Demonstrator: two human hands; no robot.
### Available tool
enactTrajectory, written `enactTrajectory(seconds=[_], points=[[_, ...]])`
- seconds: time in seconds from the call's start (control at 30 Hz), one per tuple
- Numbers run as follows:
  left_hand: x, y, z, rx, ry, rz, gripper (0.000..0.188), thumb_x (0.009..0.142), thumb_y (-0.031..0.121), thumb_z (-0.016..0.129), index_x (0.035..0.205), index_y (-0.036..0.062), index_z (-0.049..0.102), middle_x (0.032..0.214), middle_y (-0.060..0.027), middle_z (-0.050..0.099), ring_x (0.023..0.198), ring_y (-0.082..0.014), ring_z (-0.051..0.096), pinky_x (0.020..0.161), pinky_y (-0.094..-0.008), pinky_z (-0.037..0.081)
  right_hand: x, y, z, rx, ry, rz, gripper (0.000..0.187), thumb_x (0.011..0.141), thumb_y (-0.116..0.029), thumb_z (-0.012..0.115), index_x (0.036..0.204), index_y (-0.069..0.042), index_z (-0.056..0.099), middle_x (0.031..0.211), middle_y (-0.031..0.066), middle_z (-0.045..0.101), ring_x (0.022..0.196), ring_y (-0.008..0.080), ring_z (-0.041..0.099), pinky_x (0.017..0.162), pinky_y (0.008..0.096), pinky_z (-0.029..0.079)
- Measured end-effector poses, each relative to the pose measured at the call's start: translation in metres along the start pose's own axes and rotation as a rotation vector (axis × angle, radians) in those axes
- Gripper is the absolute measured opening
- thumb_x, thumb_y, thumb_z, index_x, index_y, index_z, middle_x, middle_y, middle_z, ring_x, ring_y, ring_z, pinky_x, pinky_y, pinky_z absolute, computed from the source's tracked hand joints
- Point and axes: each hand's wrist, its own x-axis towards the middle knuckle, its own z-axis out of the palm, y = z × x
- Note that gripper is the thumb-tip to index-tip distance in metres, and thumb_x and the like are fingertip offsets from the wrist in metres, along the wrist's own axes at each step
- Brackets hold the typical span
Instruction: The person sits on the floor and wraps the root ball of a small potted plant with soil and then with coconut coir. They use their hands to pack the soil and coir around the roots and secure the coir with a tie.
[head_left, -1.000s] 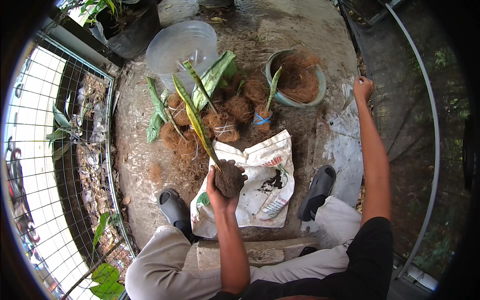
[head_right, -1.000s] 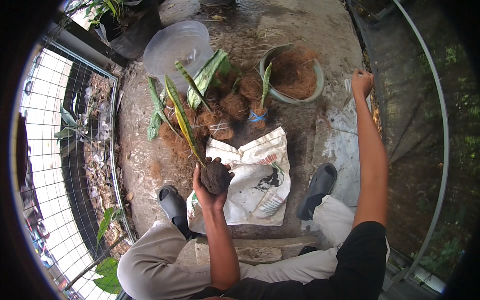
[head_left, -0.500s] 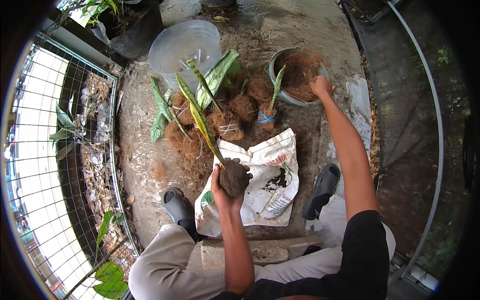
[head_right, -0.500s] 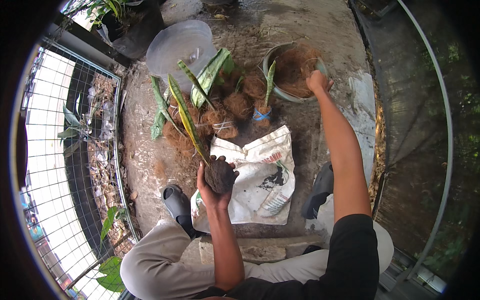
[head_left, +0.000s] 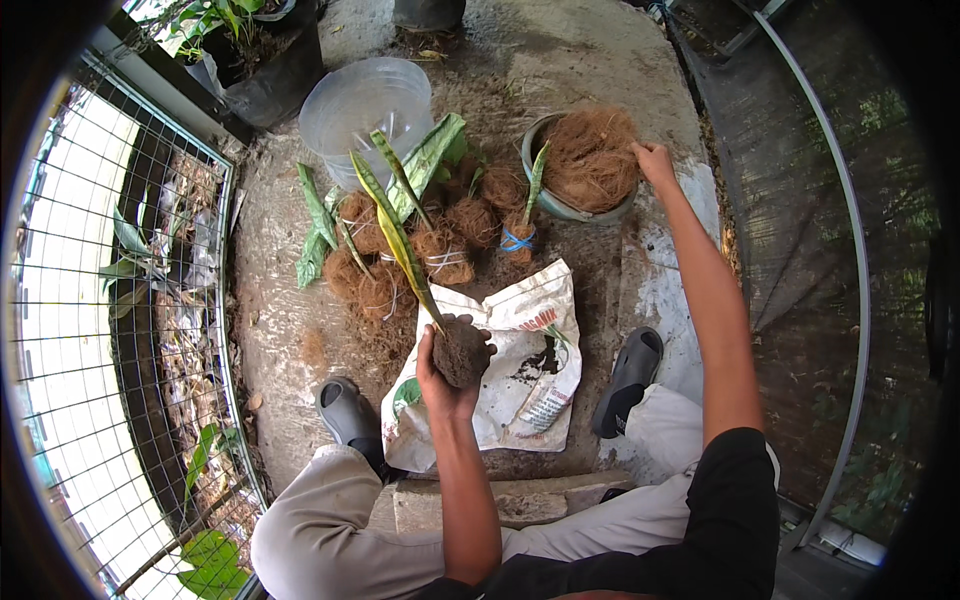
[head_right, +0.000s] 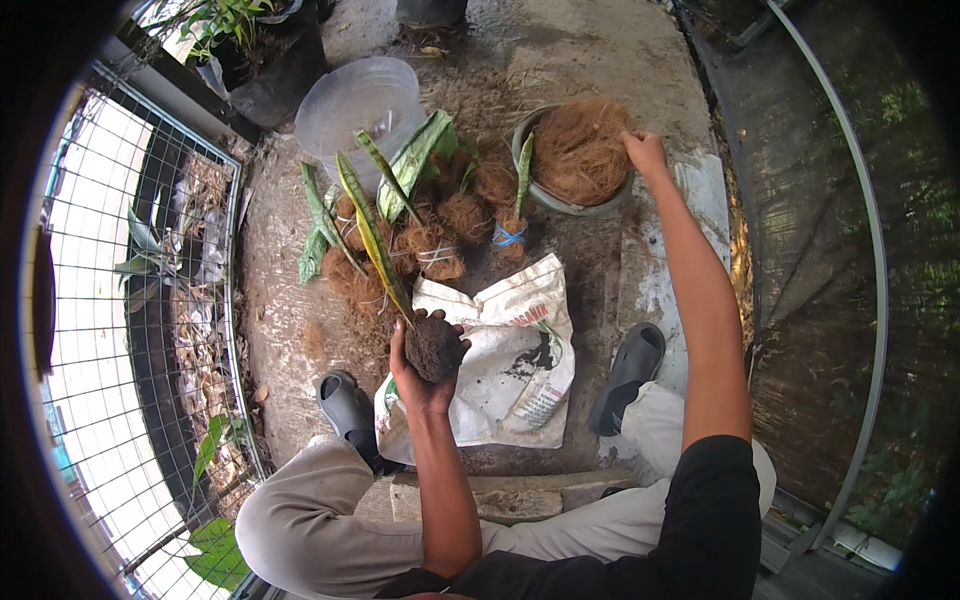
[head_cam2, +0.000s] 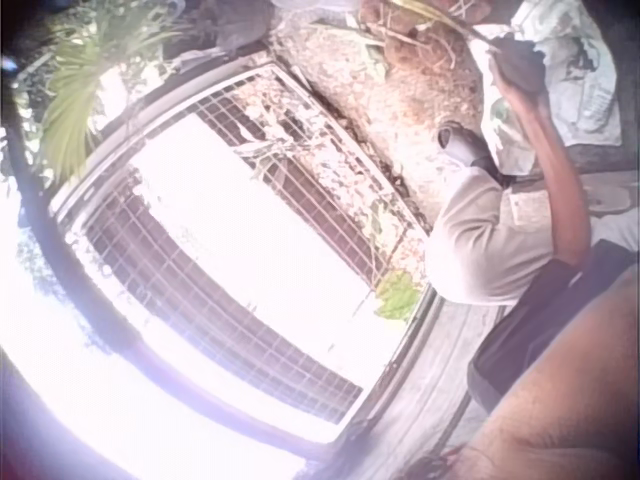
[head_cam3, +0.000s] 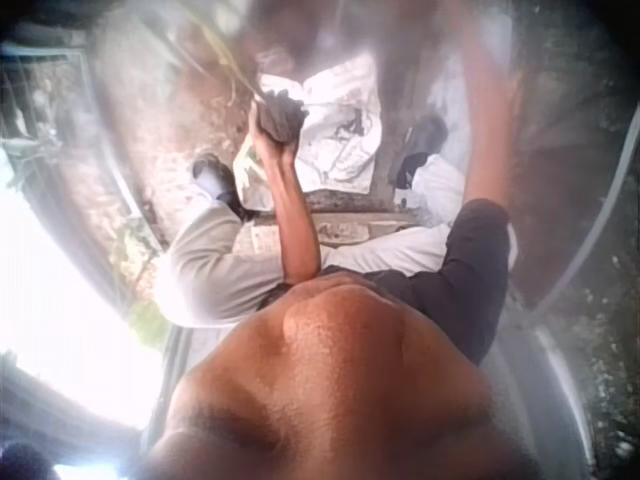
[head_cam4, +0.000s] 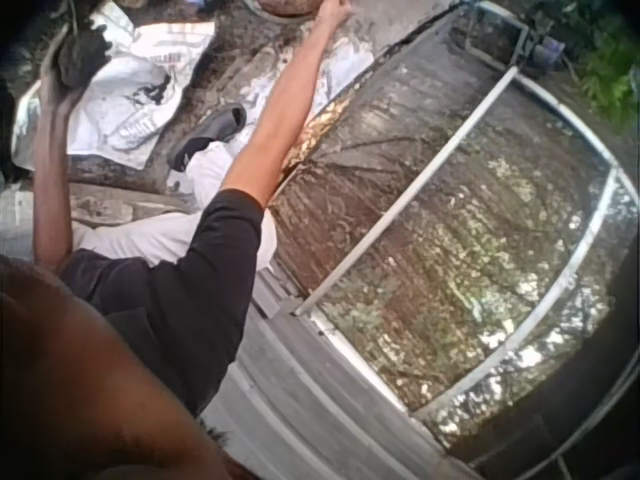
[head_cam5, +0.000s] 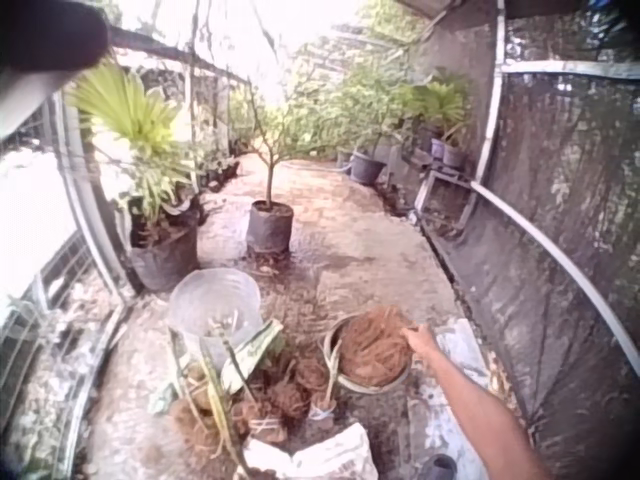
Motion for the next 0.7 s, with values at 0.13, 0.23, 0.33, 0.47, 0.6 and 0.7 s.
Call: enactTrajectory(seconds=[0.13,0.23,0.33,0.47,0.6,0.7], points=[[-0.001,-0.001,0.000,0.012,0.004,0.004,0.039,0.097,0.040,0.046,0.114,0.0069,0.055,0.107,-0.0139,0.063,0.089,-0.0349,0.065,0.073,-0.0491,0.055,-0.010,0.016,0.026,-0.693,0.119,-0.106,0.048,0.090,-0.026,0.064,0.131,-0.006,0.051,0.132,0.0186,0.049,0.125,0.0339,0.043,0.103,0.0475,0.037],[0.001,-0.002,-0.001,0.018,0.016,0.009,0.038,0.096,0.041,0.048,0.114,0.0090,0.057,0.106,-0.0132,0.064,0.087,-0.0351,0.066,0.072,-0.0506,0.055,-0.025,0.012,0.045,-0.731,0.217,-0.290,0.058,0.086,-0.023,0.068,0.137,-0.008,0.044,0.136,0.0199,0.041,0.133,0.0343,0.033,0.108,0.0485,0.031],[0.003,-0.003,0.000,0.010,0.018,0.004,0.038,0.096,0.041,0.048,0.114,0.0090,0.057,0.106,-0.0132,0.064,0.088,-0.0348,0.066,0.073,-0.0507,0.055,-0.025,-0.001,0.062,-0.641,0.130,-0.642,0.063,0.084,-0.017,0.069,0.139,-0.012,0.041,0.139,0.0165,0.038,0.134,0.0356,0.030,0.109,0.0510,0.030],[0.005,-0.003,-0.001,0.019,0.013,0.001,0.038,0.096,0.041,0.048,0.113,0.0092,0.057,0.106,-0.0132,0.064,0.089,-0.0345,0.066,0.073,-0.0505,0.055,-0.022,-0.019,0.076,-0.780,-0.209,-0.696,0.066,0.084,-0.013,0.068,0.143,-0.013,0.037,0.145,0.0148,0.034,0.137,0.0367,0.027,0.111,0.0526,0.029],[0.007,-0.005,-0.001,0.016,0.026,-0.012,0.037,0.095,0.041,0.048,0.113,0.0094,0.058,0.106,-0.0133,0.064,0.089,-0.0345,0.065,0.074,-0.0502,0.055,-0.013,-0.027,0.084,-1.039,-0.410,-0.342,0.069,0.086,-0.013,0.066,0.146,-0.016,0.034,0.153,0.0136,0.026,0.139,0.0325,0.027,0.112,0.0509,0.028],[0.008,-0.006,-0.001,0.014,0.034,-0.018,0.037,0.095,0.041,0.048,0.113,0.0094,0.058,0.106,-0.0133,0.064,0.089,-0.0344,0.065,0.074,-0.0501,0.055,-0.005,-0.019,0.088,-1.020,-0.300,-0.444,0.057,0.088,-0.008,0.060,0.142,-0.015,0.042,0.147,0.0153,0.038,0.132,0.0334,0.039,0.109,0.0510,0.033]])
